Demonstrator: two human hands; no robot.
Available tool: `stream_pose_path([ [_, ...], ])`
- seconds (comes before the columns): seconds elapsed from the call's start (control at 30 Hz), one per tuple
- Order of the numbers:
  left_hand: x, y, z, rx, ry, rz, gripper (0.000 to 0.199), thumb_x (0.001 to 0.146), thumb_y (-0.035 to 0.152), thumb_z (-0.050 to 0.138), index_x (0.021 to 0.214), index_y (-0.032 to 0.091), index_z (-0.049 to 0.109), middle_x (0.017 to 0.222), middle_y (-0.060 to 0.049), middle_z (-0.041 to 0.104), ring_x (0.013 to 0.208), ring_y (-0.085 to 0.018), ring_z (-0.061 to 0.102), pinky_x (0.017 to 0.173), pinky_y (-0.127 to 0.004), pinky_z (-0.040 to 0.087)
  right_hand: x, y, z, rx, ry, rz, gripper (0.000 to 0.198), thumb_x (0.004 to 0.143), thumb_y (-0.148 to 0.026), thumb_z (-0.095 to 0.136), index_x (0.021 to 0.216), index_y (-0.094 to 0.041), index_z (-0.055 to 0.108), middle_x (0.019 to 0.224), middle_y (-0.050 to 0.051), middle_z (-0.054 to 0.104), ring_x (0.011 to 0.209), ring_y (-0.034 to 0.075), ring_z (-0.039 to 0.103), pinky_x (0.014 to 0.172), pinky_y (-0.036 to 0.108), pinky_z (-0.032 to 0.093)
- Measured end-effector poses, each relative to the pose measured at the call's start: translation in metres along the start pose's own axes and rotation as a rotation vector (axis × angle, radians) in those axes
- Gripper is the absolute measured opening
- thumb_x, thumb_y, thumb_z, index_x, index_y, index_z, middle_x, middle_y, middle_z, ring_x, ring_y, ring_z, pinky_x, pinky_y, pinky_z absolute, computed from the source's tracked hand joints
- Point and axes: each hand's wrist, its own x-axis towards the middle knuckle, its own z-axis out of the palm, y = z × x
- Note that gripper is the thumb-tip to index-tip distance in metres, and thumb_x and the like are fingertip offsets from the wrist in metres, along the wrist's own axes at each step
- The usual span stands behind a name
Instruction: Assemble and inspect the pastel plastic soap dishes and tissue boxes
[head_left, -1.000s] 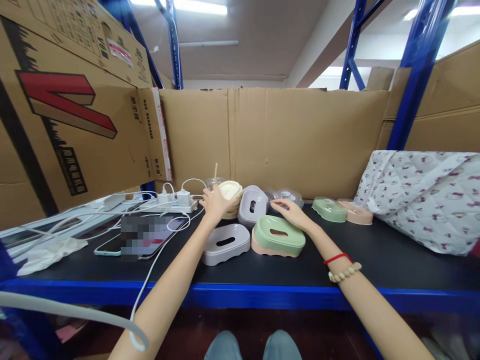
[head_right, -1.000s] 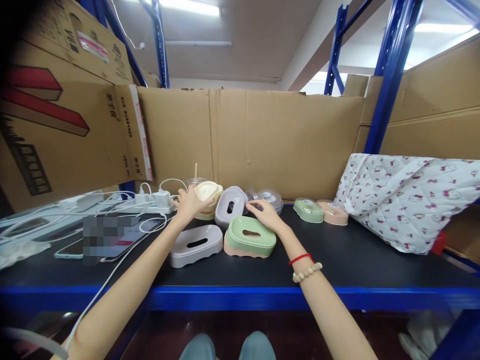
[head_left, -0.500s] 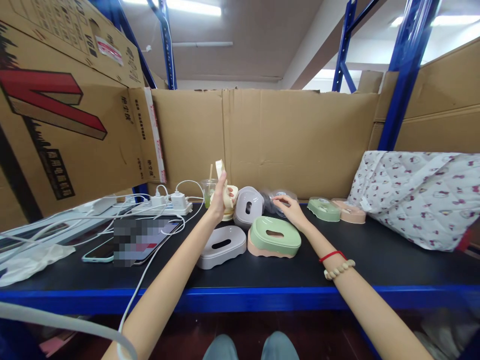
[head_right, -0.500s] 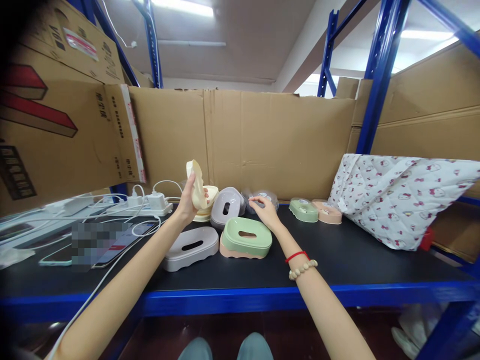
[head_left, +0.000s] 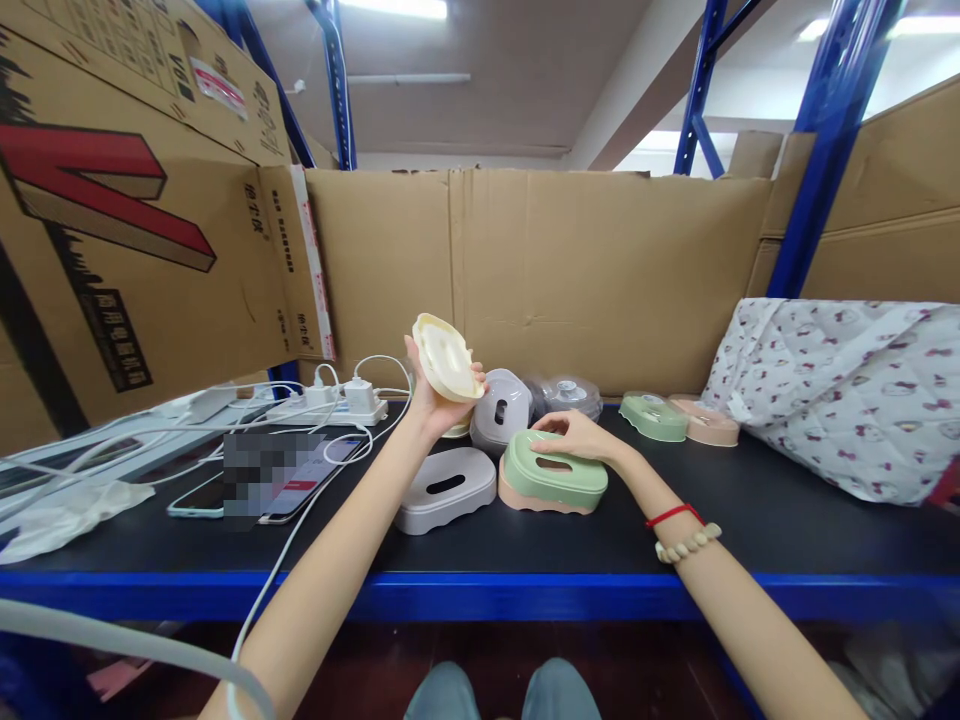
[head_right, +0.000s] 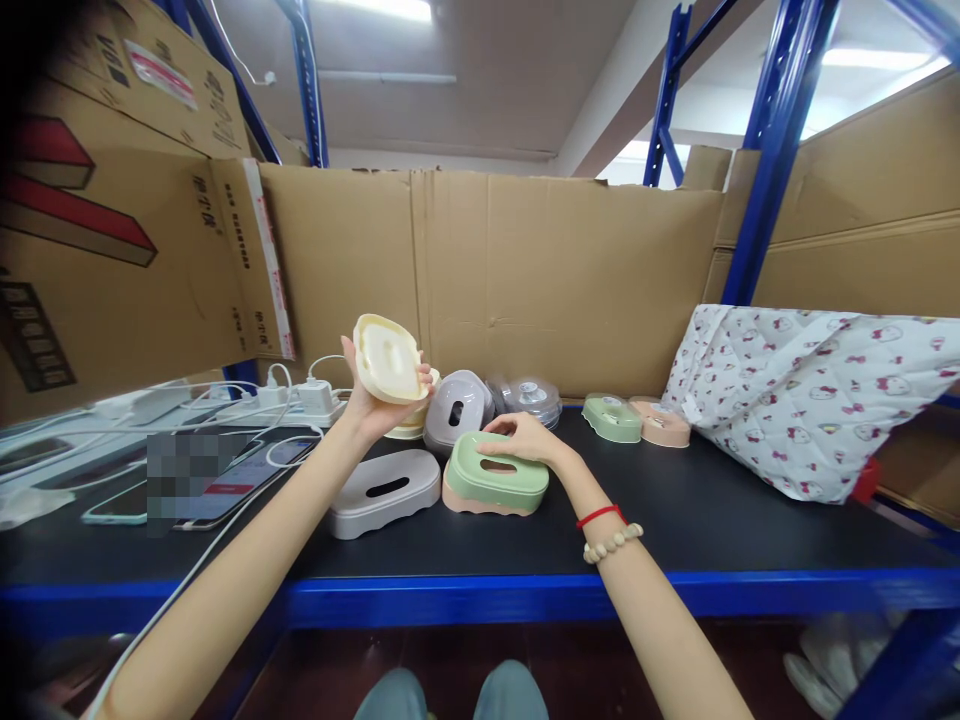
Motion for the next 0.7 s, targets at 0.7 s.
stream_pose_path([
  [0.7,0.007,-0.016,0.001,0.475,0.337,0.204,0.02,0.078,0.02,0.061,0.095,0.01,0.057,0.075,-0.004,0.063,0.059,-0.009,0.059,0.057,-0.018,0.048,0.0,-0.011,-0.007,0.347,0.577,-0.062,0.026,0.056,-0.041,0.062,0.058,-0.016,0.061,0.069,0.003,0.062,0.075,0.017,0.054,0.073,0.028,0.039],
])
